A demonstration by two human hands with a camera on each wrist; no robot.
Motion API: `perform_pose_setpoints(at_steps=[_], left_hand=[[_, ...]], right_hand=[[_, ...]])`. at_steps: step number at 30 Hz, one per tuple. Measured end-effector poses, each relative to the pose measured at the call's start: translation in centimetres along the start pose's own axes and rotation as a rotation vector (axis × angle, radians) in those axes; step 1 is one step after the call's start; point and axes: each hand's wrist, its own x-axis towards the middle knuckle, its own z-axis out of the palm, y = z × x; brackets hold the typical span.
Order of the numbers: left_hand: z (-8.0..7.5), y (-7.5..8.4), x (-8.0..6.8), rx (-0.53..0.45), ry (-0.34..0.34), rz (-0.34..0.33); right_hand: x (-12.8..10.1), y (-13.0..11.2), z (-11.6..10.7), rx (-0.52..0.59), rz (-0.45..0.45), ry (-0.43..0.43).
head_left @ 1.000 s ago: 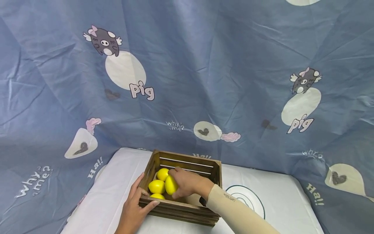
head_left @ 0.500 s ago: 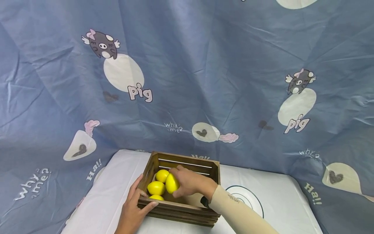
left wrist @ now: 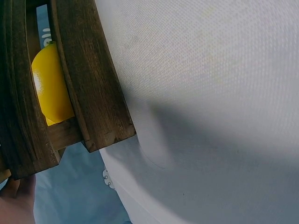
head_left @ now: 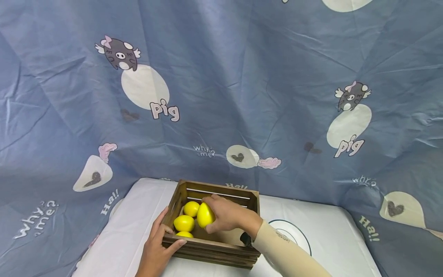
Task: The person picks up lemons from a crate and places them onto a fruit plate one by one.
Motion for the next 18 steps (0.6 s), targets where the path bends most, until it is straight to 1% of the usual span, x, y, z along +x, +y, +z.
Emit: perform_pose_setpoints(at_steps=[10,14,18], left_hand=[[0.1,0.0,0.0,0.015,0.011,0.02],[0.1,0.0,0.0,0.019,0.011,0.015],[0.2,0.0,0.1,0.016,0.008,0.005]], right_hand=[[-1.0,-0.3,-0.7,-0.013,-0.019,0.046],[-1.6,-0.3,-0.9,-0.032,-0.031,0.063],[-2.3,-0.4,-1.2,-0.025,-0.028,0.07]])
